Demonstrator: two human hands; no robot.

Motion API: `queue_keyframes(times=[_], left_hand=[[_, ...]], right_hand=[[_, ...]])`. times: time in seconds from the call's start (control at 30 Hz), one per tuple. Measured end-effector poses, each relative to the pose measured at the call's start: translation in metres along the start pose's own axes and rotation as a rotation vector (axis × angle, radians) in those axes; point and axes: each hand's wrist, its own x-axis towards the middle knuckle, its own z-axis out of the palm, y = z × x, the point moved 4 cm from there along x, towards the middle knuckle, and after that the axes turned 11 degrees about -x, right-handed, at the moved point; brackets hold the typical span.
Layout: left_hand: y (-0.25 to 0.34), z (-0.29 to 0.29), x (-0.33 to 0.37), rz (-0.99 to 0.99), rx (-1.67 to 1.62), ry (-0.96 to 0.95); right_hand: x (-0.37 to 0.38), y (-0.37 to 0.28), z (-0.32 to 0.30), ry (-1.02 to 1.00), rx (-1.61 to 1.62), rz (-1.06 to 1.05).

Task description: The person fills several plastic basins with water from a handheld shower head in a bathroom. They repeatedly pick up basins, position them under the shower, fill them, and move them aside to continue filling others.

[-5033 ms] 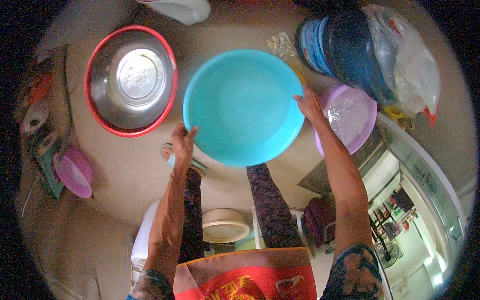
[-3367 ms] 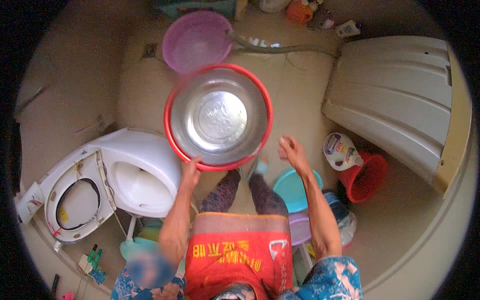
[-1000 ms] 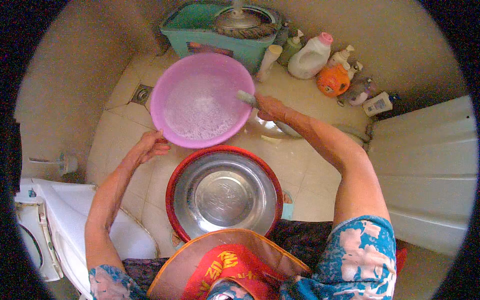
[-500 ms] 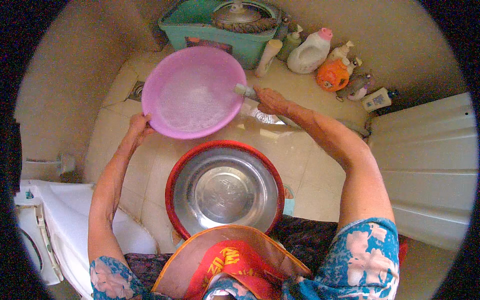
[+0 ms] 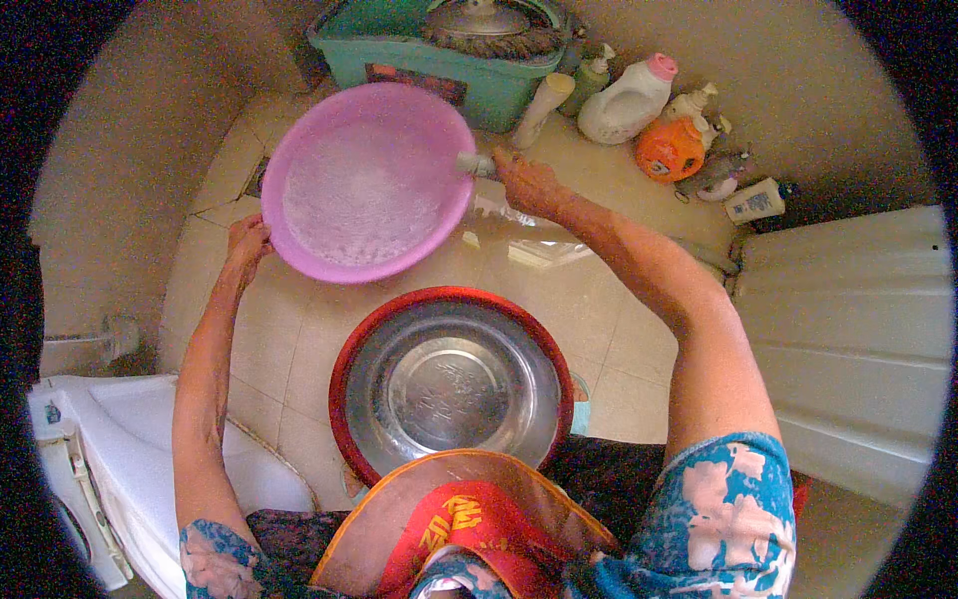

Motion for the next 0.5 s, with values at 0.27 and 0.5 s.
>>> queue_keyframes(times=[0.27, 0.5], left_hand=[[-0.010, 0.023, -0.043, -0.105, -0.114, -0.104], [-0.021, 0.023, -0.036, -0.053, -0.056, -0.074]], right_hand=[[0.005, 0.005, 0.003, -0.008, 0.012, -0.044], [0.006, 0.002, -0.008, -0.045, 0.025, -0.053]])
